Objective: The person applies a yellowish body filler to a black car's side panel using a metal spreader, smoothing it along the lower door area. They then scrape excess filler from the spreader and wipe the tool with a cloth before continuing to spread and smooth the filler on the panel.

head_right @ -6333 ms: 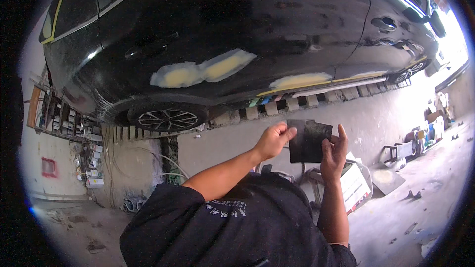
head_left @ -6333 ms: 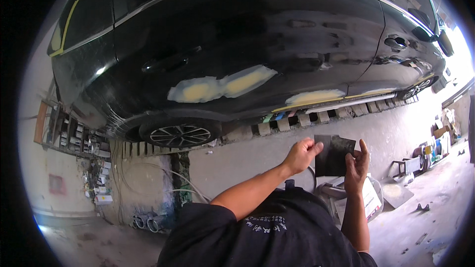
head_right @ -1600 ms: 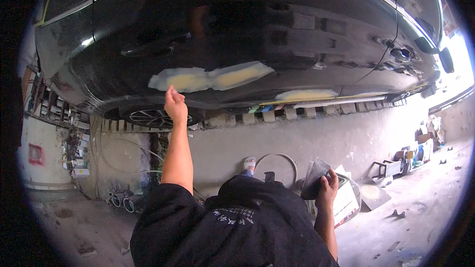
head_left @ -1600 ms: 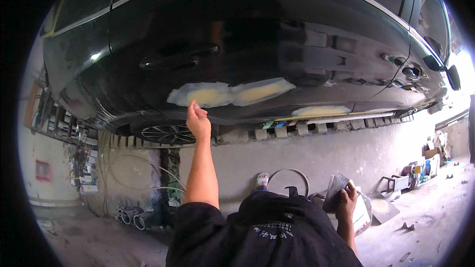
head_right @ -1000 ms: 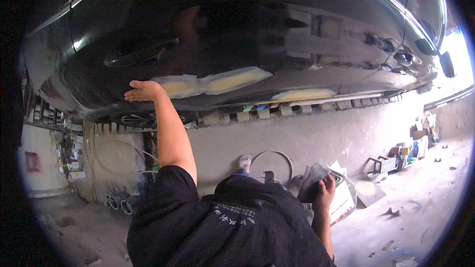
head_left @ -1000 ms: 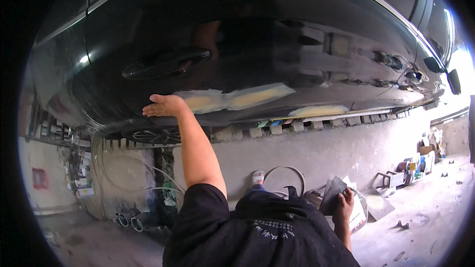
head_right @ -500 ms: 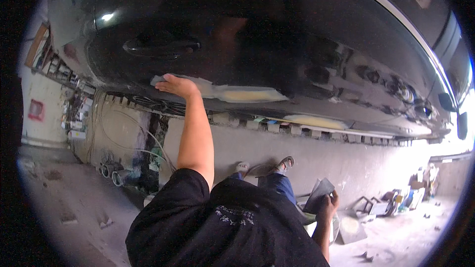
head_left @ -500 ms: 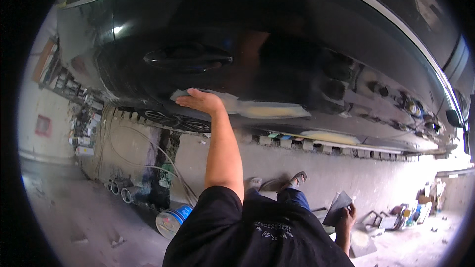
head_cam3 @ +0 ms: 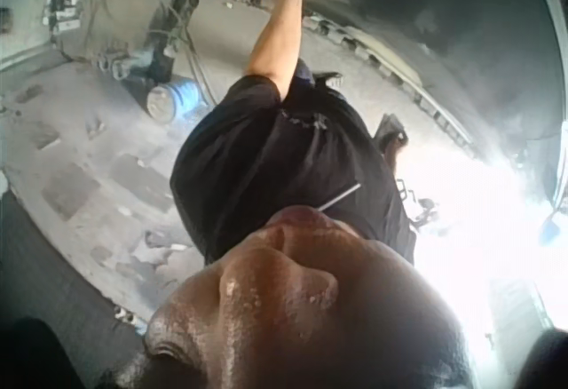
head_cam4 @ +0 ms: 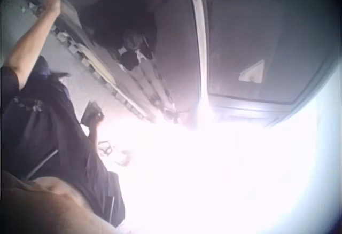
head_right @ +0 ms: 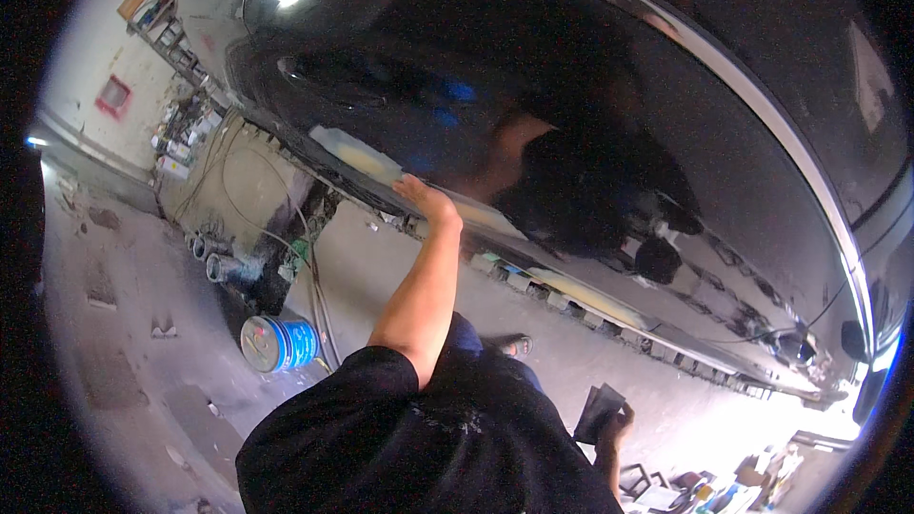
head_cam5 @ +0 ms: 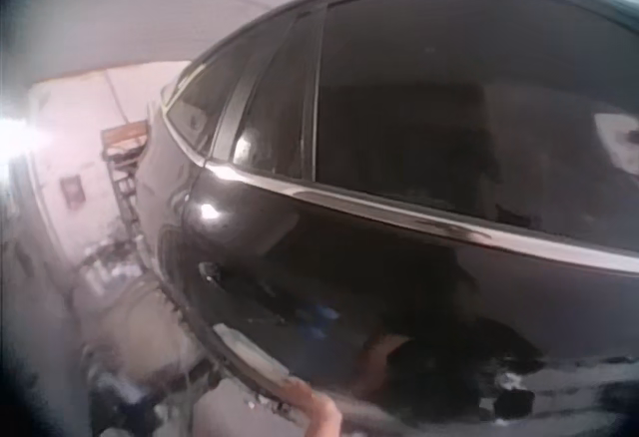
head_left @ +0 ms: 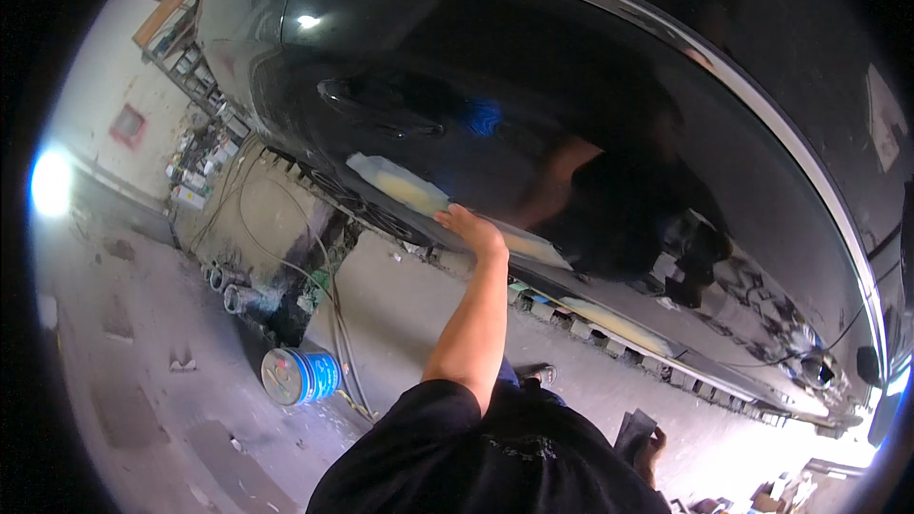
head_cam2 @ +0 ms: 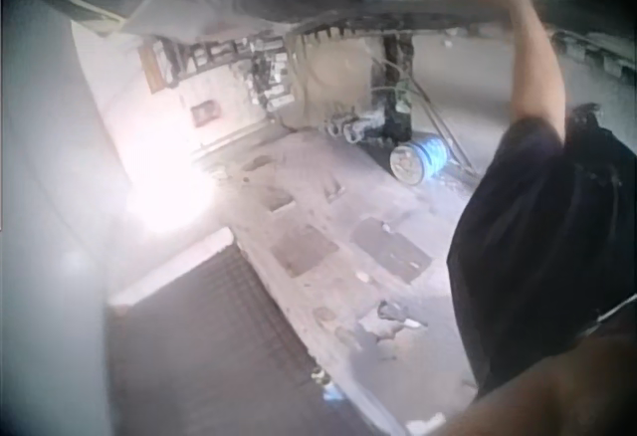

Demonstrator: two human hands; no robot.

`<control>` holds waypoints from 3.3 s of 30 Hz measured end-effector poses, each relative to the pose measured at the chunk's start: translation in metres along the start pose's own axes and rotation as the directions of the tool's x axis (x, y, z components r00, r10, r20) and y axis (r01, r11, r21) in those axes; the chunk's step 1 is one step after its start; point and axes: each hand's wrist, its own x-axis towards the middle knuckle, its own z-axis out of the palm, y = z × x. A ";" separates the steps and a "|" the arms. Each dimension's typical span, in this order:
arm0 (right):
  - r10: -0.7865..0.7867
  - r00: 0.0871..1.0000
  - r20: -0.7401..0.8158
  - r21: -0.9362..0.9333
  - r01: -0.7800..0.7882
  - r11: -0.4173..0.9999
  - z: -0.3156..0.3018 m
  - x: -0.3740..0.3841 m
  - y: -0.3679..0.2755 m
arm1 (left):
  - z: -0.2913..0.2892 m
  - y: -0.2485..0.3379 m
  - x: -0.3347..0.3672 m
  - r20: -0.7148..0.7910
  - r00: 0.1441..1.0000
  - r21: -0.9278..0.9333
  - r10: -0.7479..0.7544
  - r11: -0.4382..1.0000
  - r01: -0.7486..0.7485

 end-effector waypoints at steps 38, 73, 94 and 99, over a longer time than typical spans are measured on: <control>0.037 0.994 -0.106 -0.239 -0.061 0.969 -0.173 0.076 0.116 | 0.027 -0.125 -0.063 0.093 0.995 -0.420 0.019 0.907 0.022; 0.110 0.976 -0.188 -0.260 -0.157 0.953 -0.076 -0.022 0.079 | -0.076 0.012 -0.070 0.552 0.778 0.124 0.300 0.893 -0.433; 0.230 0.915 -0.332 -0.392 -0.355 0.849 -0.044 -0.122 0.100 | -0.050 0.049 0.017 0.469 0.729 0.417 0.498 0.603 -0.680; 0.096 0.932 -0.350 -0.377 -0.234 0.896 -0.043 -0.108 0.107 | -0.053 0.053 0.020 0.449 0.698 0.364 0.557 0.600 -0.713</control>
